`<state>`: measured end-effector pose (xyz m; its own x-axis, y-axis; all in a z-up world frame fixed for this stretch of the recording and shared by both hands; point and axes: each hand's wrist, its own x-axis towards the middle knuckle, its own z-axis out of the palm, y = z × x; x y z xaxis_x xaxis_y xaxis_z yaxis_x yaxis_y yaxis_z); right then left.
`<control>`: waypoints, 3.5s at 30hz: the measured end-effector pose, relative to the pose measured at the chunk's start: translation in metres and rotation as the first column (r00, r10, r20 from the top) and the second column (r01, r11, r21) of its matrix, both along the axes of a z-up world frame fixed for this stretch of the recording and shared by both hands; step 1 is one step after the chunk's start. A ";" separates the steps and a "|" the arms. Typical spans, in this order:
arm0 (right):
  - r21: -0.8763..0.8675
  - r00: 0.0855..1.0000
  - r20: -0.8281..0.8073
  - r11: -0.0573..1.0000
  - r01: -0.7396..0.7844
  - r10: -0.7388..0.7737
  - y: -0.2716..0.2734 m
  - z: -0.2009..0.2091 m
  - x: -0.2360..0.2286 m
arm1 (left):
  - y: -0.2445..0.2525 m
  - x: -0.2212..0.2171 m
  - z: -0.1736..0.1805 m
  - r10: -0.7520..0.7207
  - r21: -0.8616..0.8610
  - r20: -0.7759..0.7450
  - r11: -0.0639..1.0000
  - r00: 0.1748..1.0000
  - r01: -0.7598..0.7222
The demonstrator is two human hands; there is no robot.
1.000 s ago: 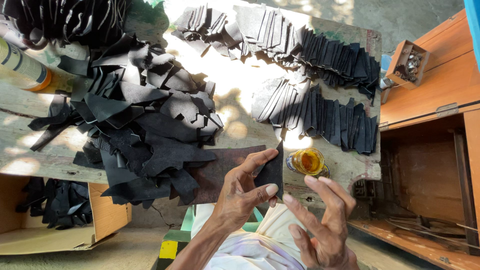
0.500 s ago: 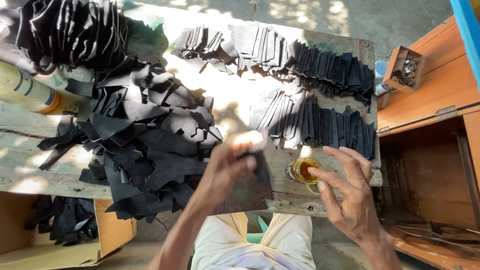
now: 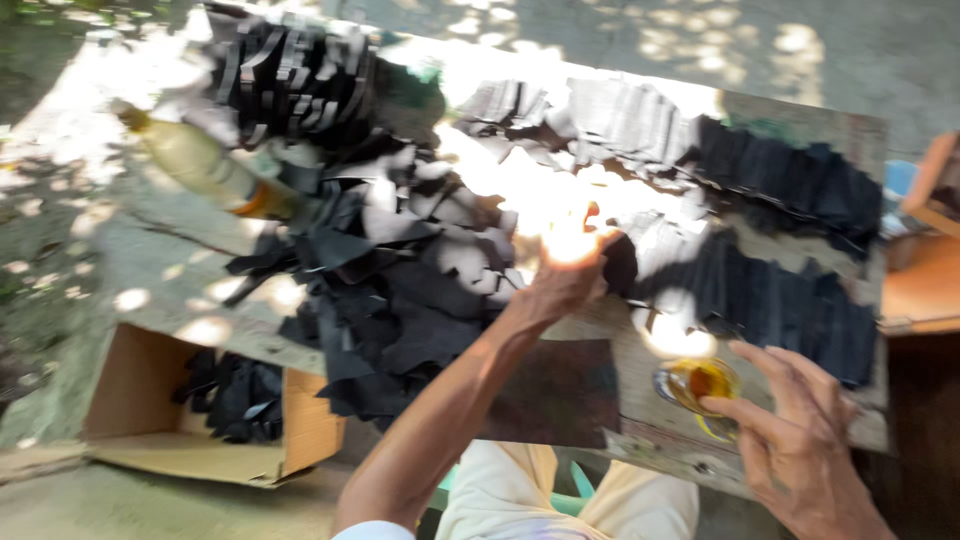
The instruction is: The person applies adhesive to the edges of small black leather cutouts using a small brush, picking them up from a pile and placing them into organized stacks.
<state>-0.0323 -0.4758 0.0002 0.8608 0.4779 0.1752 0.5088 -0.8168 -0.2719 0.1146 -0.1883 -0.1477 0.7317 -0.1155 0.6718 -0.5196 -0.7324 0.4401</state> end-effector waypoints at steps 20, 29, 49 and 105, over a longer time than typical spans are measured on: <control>-0.187 0.999 0.045 0.982 0.029 -0.021 -0.036 -0.055 0.008 | 0.240 -0.060 0.111 0.190 0.488 -0.226 0.871 0.955 -0.057; -0.164 0.999 0.041 0.986 0.018 -0.011 -0.035 -0.052 0.014 | 0.252 -0.052 0.180 0.129 0.047 -0.437 0.992 0.890 -0.121; 0.685 0.571 -0.646 0.052 0.727 0.507 0.107 0.039 -0.038 | 0.017 -0.168 0.161 -0.722 -0.964 -0.154 -0.039 0.674 -0.262; 0.459 0.975 -0.119 0.881 -0.113 0.186 0.123 -0.021 -0.083 | 0.019 -0.186 0.101 -0.099 -0.322 -0.734 0.922 0.672 -0.215</control>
<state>-0.1152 -0.3533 -0.0210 0.8190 0.5055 0.2715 0.5366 -0.5072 -0.6744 -0.0711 -0.1690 -0.0469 0.9925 0.0724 -0.0981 0.1204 -0.4590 0.8802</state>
